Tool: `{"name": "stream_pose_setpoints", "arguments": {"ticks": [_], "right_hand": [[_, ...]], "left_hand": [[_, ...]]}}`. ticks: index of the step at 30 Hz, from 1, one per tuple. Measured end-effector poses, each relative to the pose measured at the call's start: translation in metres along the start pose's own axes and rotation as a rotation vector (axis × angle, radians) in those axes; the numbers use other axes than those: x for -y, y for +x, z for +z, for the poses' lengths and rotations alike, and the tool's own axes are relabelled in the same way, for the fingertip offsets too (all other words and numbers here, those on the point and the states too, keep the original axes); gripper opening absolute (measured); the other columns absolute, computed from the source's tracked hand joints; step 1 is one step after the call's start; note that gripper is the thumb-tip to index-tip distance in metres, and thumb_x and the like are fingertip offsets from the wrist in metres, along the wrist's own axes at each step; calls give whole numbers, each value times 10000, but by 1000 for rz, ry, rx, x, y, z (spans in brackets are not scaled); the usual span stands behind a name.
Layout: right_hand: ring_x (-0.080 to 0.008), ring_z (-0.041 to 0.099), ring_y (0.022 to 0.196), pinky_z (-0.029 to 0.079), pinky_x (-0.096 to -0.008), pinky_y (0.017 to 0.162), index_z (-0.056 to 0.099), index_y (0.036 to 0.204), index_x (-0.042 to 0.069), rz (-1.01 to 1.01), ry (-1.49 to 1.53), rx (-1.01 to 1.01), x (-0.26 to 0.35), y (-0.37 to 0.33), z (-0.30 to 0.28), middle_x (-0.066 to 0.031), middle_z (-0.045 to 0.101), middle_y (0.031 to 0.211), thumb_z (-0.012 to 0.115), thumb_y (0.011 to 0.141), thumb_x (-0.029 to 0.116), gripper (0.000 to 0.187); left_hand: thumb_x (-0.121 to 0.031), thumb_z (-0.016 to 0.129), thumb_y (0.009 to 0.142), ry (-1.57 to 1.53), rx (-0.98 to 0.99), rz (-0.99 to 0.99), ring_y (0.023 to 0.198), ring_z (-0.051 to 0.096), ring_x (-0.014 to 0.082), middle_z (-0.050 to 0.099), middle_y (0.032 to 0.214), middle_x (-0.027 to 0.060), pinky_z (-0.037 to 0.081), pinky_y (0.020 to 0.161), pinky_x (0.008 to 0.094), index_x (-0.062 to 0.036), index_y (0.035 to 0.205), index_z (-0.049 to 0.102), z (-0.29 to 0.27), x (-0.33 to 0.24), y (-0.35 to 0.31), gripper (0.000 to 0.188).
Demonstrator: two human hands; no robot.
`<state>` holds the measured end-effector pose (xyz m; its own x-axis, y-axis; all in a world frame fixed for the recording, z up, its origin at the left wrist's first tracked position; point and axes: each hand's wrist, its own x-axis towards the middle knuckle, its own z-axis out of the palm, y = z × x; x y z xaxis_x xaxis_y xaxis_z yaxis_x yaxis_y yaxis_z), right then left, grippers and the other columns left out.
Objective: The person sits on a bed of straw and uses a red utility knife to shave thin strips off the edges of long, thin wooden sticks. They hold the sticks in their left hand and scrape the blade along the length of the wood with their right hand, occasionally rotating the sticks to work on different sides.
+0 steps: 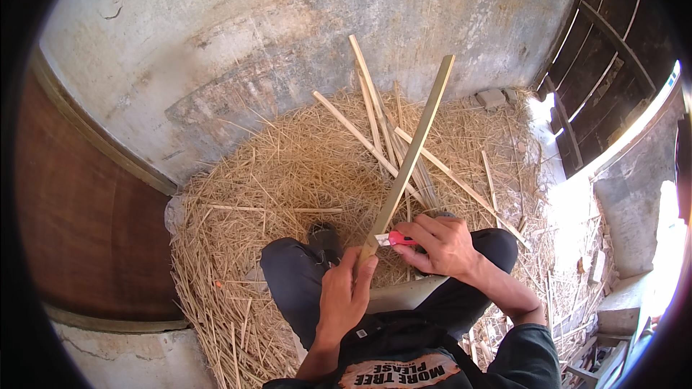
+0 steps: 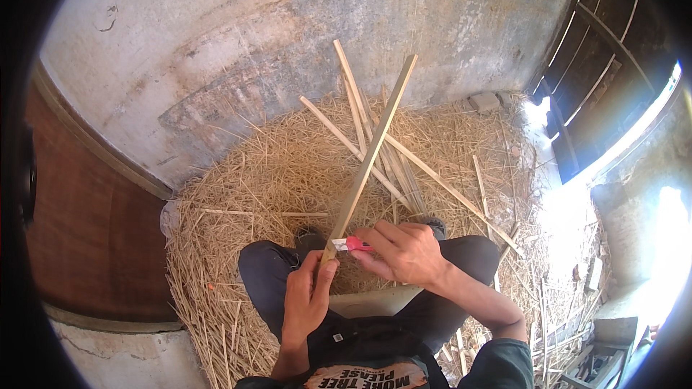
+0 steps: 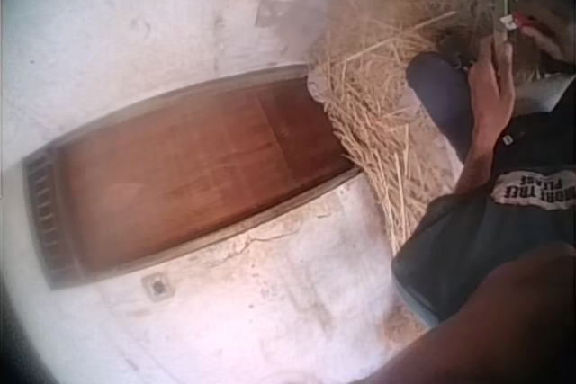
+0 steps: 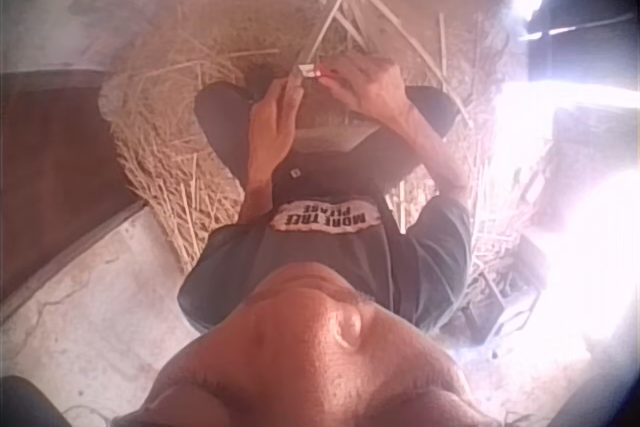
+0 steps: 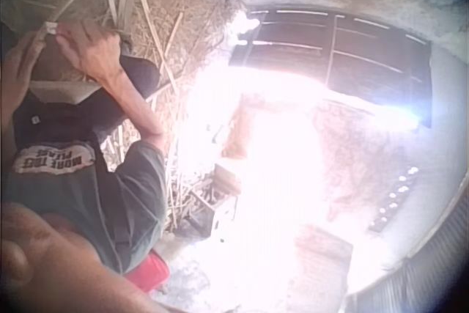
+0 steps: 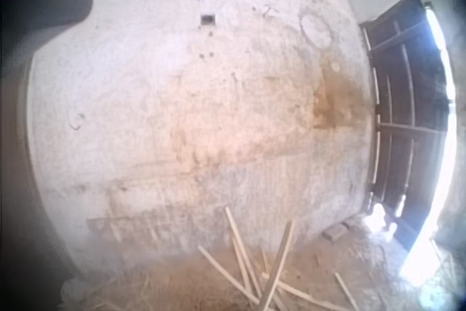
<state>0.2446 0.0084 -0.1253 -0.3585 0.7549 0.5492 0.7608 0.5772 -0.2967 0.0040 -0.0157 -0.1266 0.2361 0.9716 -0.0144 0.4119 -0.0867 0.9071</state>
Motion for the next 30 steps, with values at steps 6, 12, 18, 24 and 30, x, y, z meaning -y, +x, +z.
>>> {"name": "stream_pose_setpoints", "arguments": {"ticks": [6,12,18,24,30], "right_hand": [[-282,805,781,635,-379,683,769,1178,34,338,-14,-249,-59,14,-33,-160,803,967,725,1047,194,212],[-280,798,779,621,-369,686,756,1188,19,417,7,-246,-64,9,-39,-164,801,1014,732,1038,175,218],[-217,727,637,587,-368,569,766,1128,125,71,132,-39,-15,-15,0,-41,719,903,806,974,238,194],[-240,690,597,554,-374,534,755,1129,124,-5,104,-25,3,-16,16,-37,639,824,821,972,297,243],[-231,682,582,543,-370,519,757,1126,119,7,42,-23,7,-11,14,-32,627,813,837,955,308,267]], "left_hand": [[-308,624,1145,-31,98,-72,540,594,252,580,635,116,442,561,413,-4,1173,691,2,17,-25,312],[-290,626,1145,-108,114,-71,577,515,161,553,665,63,394,563,359,5,1162,701,2,29,-30,305],[-263,623,1149,-107,35,-80,645,416,57,502,698,-22,327,574,301,10,1141,714,-2,15,-11,287],[-263,644,1137,-50,6,-5,623,528,151,566,693,49,410,574,341,13,1163,695,2,6,-5,282],[-275,658,1130,6,-45,30,608,639,252,636,697,118,485,578,386,7,1174,679,2,0,-3,287]]}}
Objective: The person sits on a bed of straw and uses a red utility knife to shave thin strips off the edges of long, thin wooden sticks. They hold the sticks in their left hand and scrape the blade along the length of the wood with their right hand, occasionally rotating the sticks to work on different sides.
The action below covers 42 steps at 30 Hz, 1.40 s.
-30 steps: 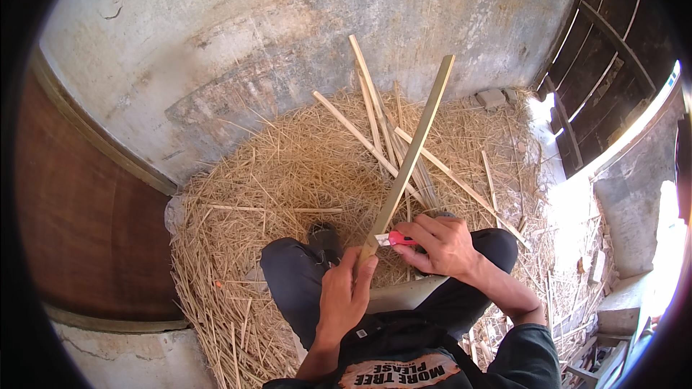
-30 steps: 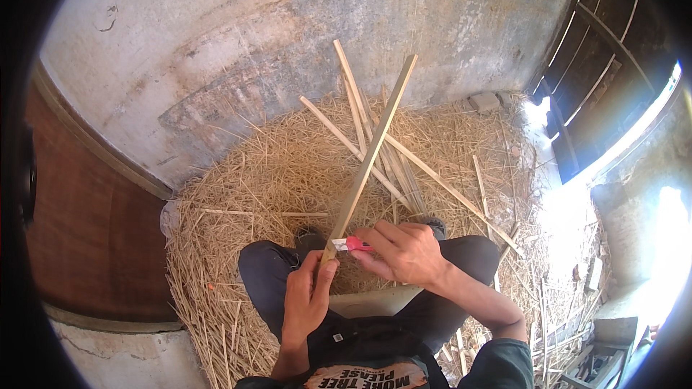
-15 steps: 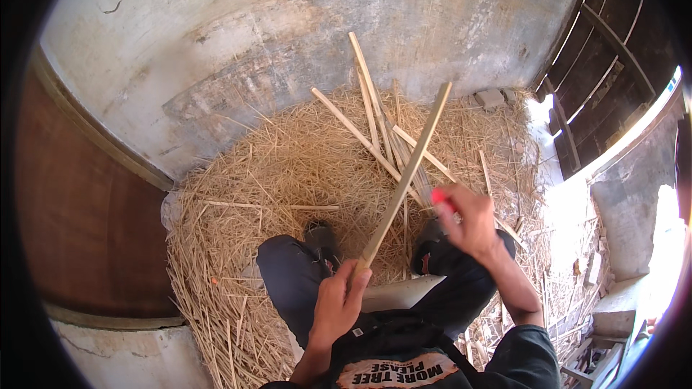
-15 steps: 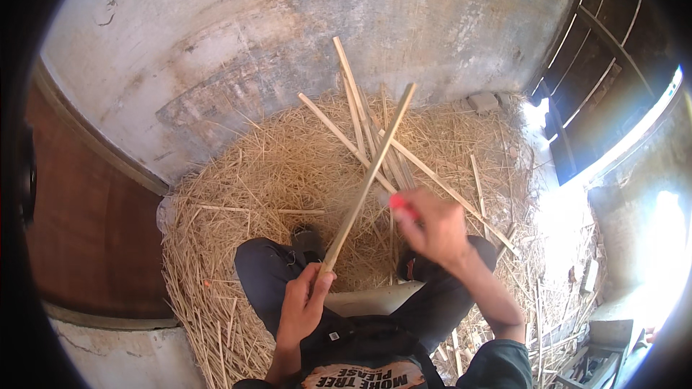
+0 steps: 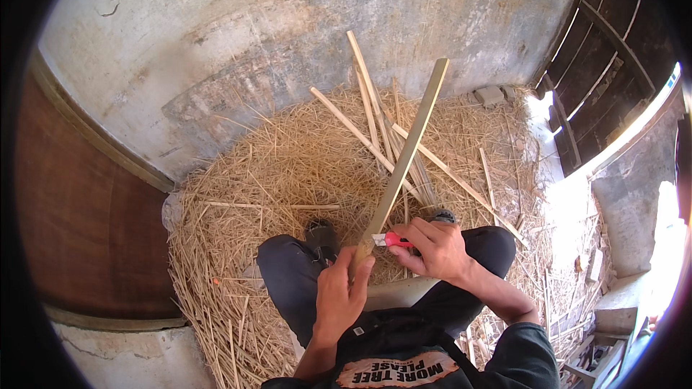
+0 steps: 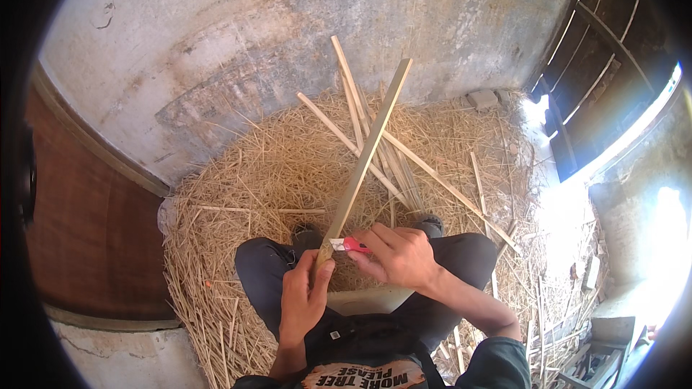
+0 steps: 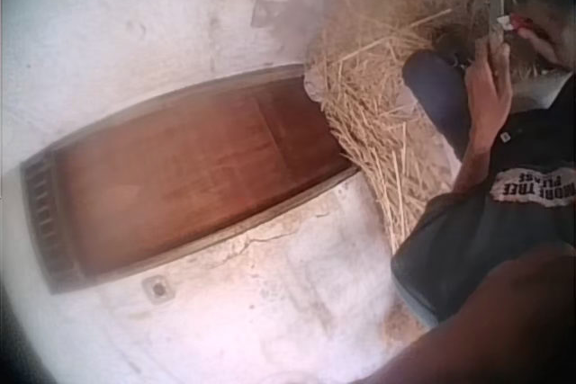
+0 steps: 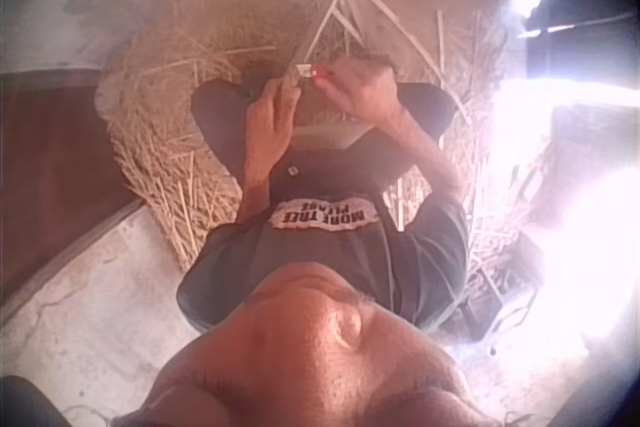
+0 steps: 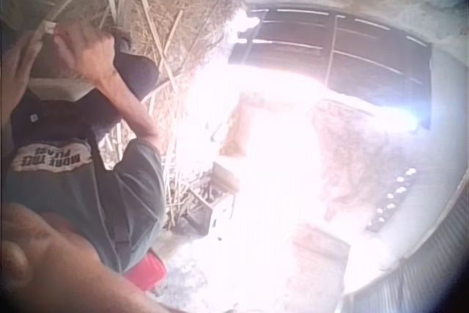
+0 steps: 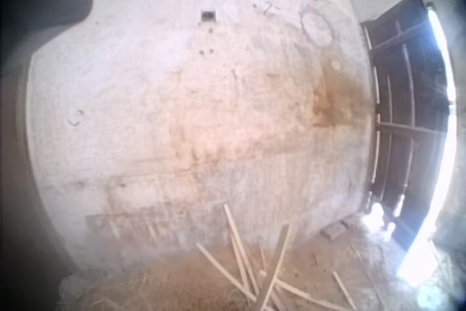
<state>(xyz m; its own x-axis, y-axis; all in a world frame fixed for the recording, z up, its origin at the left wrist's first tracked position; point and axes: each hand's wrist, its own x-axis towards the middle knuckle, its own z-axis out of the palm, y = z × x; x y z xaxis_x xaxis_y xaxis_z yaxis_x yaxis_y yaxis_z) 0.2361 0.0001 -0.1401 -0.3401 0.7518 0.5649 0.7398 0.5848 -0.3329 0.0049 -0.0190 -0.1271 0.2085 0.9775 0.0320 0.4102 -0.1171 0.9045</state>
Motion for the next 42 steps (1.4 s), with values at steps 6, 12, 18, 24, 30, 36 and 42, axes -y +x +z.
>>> {"name": "stream_pose_setpoints", "arguments": {"ticks": [6,12,18,24,30,36,42], "right_hand": [[-227,672,560,534,-374,506,759,1115,116,-16,-21,-12,-2,1,2,-25,621,808,850,937,310,278],[-226,681,556,540,-368,505,771,1125,105,12,-24,-25,-14,5,0,-46,687,823,827,966,286,247],[-272,805,773,631,-368,664,793,1156,66,264,-60,-191,-61,29,-36,-122,805,983,771,1016,226,214],[-256,803,797,626,-372,701,786,1181,43,362,-130,-196,-101,39,-53,-150,809,982,716,1057,232,236],[-249,731,688,566,-381,656,774,1173,33,503,-206,-313,-141,46,-74,-145,760,824,674,1096,249,249],[-244,724,658,553,-366,584,769,1163,37,416,7,-203,-79,18,-45,-124,770,879,716,1047,194,203],[-223,709,623,558,-368,548,752,1117,102,58,87,-22,-12,-7,-3,-45,693,880,819,954,241,224]], "left_hand": [[-288,658,1132,-10,-57,22,568,474,97,539,640,49,373,538,337,12,1168,698,5,5,-3,305],[-297,655,1132,4,-9,-47,574,546,185,581,666,92,417,556,365,6,1158,690,1,6,-8,306],[-300,660,1128,18,94,-107,600,609,264,609,687,129,463,583,400,4,1144,682,0,17,-32,306],[-255,665,1125,-35,131,-141,573,454,97,521,651,44,365,550,330,14,1156,700,-3,23,-38,273],[-332,630,1138,-26,236,-189,576,615,233,602,676,117,459,585,395,-11,1171,692,-11,45,-51,328],[-304,551,1178,-192,221,-187,672,459,83,506,725,-10,379,622,292,0,1099,680,-7,46,-29,340],[-363,477,1203,-279,244,-151,677,410,76,470,740,-27,347,630,285,-25,1102,662,2,35,-2,399]]}}
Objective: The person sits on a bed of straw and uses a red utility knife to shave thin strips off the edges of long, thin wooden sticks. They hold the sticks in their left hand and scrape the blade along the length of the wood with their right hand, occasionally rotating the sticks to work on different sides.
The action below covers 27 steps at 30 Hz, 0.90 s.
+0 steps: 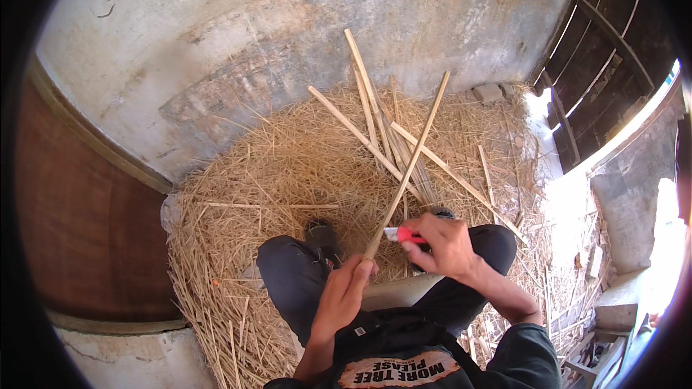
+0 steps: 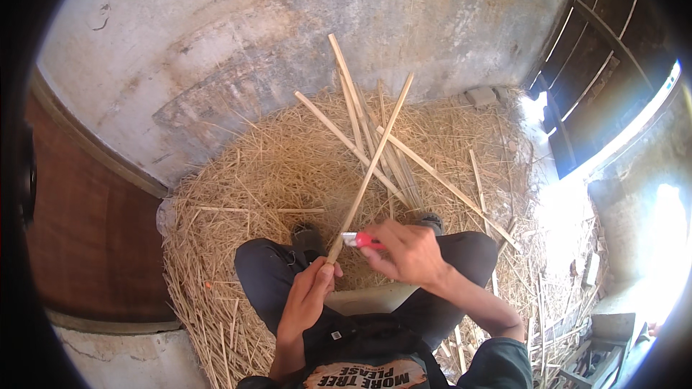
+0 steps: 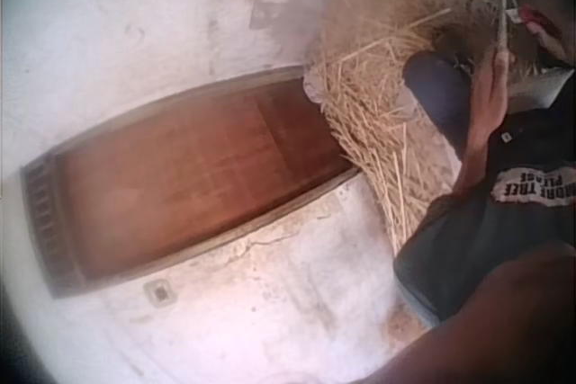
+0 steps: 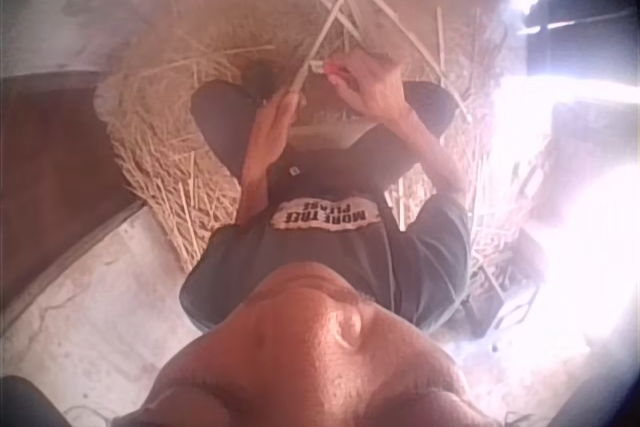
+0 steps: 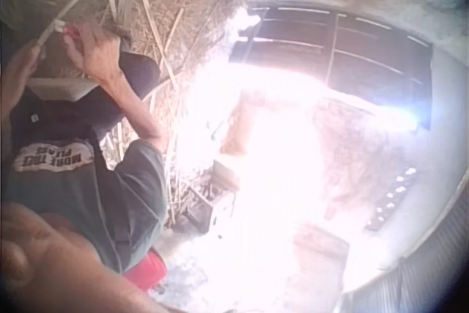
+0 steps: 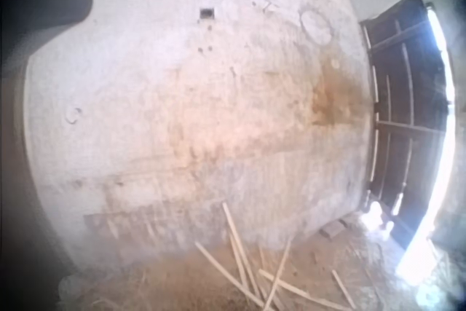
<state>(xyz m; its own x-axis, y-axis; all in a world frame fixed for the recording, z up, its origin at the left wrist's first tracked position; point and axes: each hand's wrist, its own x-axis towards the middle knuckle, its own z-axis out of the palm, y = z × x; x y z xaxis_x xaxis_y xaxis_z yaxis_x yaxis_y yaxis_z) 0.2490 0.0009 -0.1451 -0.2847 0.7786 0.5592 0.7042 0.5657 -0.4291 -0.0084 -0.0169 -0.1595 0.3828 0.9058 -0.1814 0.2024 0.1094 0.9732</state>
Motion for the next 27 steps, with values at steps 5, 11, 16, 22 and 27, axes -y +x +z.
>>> {"name": "stream_pose_setpoints", "arguments": {"ticks": [5,11,16,22,27], "right_hand": [[-239,676,584,534,-381,522,748,1127,92,-16,-55,-8,6,-5,14,-42,627,834,833,949,292,281],[-219,660,556,523,-360,508,751,1119,97,-49,-133,-1,10,0,9,-34,610,819,837,942,291,277],[-206,647,543,513,-355,502,754,1119,111,-83,-177,-7,10,2,7,-26,597,810,843,936,304,281],[-197,637,565,508,-348,524,769,1156,120,-97,-196,21,9,6,5,-7,602,793,874,879,279,336],[-188,638,575,510,-345,533,776,1141,127,-110,-204,9,8,10,6,1,597,786,879,873,293,333]], "left_hand": [[-394,458,1208,14,-6,23,689,418,78,486,750,-17,350,637,285,-31,1094,652,7,-9,5,428],[-372,442,1213,56,-45,39,681,443,100,502,736,8,376,647,304,-21,1086,637,9,-10,2,421],[-322,456,1196,134,-62,36,672,641,378,602,733,175,460,663,461,-11,1089,650,9,-11,-2,382],[-322,446,1201,167,-75,49,679,650,426,601,731,203,463,659,488,-11,1086,641,8,-11,-4,384],[-318,443,1201,174,-85,56,682,654,436,605,732,207,465,658,496,-7,1087,637,6,-13,-6,383]]}}
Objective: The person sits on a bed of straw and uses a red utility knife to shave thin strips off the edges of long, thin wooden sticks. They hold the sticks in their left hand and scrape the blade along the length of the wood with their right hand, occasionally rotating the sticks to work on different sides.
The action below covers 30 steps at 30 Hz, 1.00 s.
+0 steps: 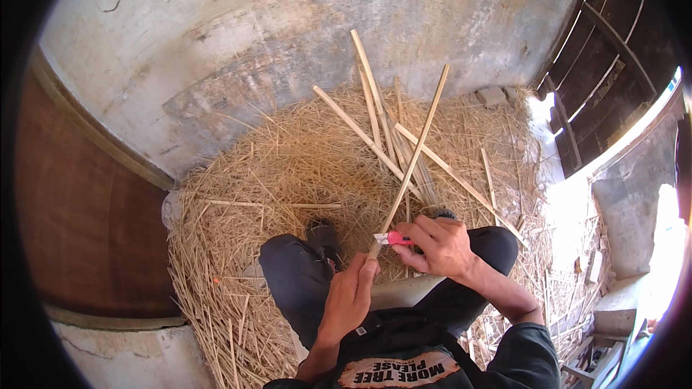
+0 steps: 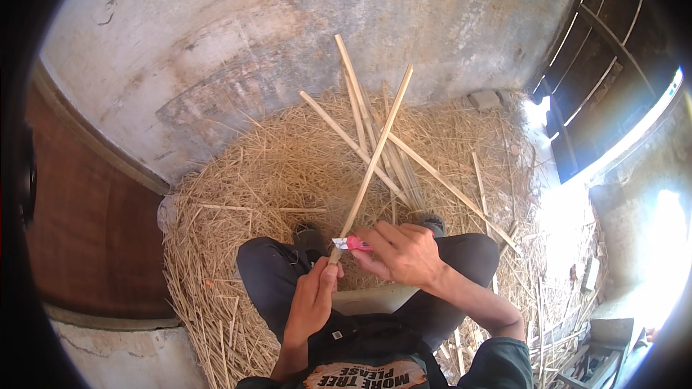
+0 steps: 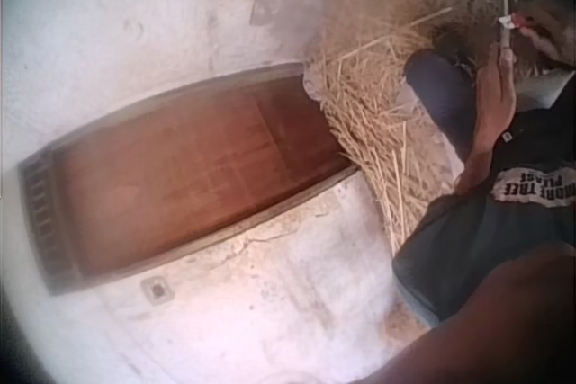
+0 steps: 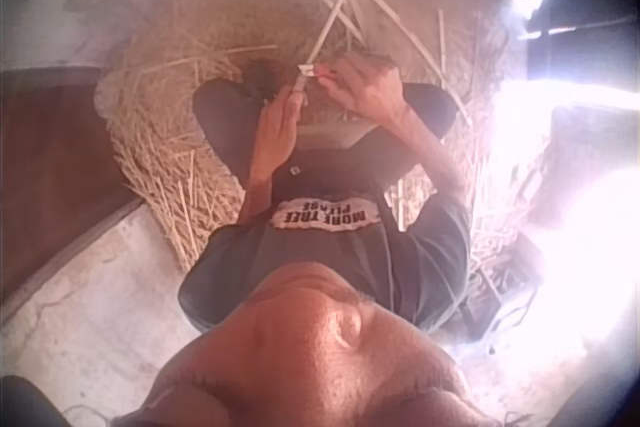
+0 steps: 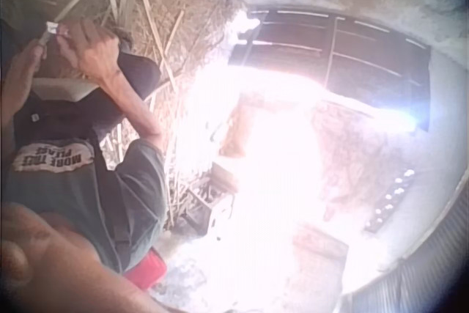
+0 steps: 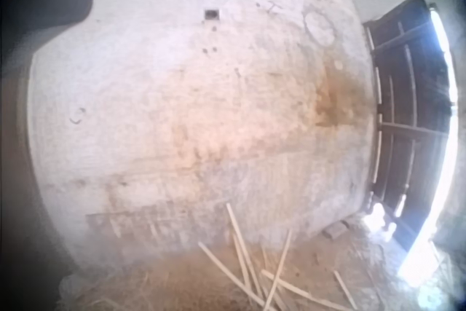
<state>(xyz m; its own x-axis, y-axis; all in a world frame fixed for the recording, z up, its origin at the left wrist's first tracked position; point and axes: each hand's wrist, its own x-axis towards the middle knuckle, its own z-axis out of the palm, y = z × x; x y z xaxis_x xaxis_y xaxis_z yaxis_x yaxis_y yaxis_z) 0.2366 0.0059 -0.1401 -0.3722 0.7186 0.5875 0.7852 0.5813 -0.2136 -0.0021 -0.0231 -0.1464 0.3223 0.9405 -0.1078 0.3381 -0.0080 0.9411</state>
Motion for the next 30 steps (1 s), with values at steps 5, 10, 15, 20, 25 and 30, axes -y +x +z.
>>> {"name": "stream_pose_setpoints", "arguments": {"ticks": [5,10,15,20,25,30], "right_hand": [[-186,641,583,514,-341,540,783,1125,129,7,-2,-20,-1,1,1,6,606,790,880,868,292,319],[-189,646,589,521,-338,547,788,1120,122,-13,-17,-16,-2,4,-2,8,615,799,880,872,289,313],[-219,649,589,535,-348,560,786,1107,114,1,-11,7,1,6,-10,-13,632,809,867,893,269,276],[-282,763,679,589,-367,599,777,1147,39,456,2,-279,-67,22,-31,-123,778,902,799,998,234,247],[-235,779,703,596,-374,606,791,1143,35,278,-88,-234,-75,19,-46,-119,771,856,775,1010,178,196],[-245,759,685,567,-385,592,794,1129,35,417,-83,-270,-104,35,-45,-125,766,835,711,1068,240,230]], "left_hand": [[-316,450,1200,5,-21,18,690,662,437,606,731,207,470,664,497,-10,1100,635,2,-1,1,372],[-319,459,1195,9,-20,20,690,658,452,607,724,210,472,665,503,-10,1112,635,1,1,1,365],[-310,466,1191,28,1,-10,699,665,458,615,728,217,478,667,502,-12,1110,638,0,-3,-1,353],[-311,476,1188,28,93,-68,701,679,419,618,731,205,498,677,483,-22,1108,646,5,12,-27,345],[-328,469,1190,12,158,-110,716,703,380,644,755,178,515,694,466,-27,1115,646,-4,15,-40,358],[-263,484,1183,-12,136,-101,654,549,168,551,712,79,459,662,360,-23,1065,640,-8,12,-44,309]]}}
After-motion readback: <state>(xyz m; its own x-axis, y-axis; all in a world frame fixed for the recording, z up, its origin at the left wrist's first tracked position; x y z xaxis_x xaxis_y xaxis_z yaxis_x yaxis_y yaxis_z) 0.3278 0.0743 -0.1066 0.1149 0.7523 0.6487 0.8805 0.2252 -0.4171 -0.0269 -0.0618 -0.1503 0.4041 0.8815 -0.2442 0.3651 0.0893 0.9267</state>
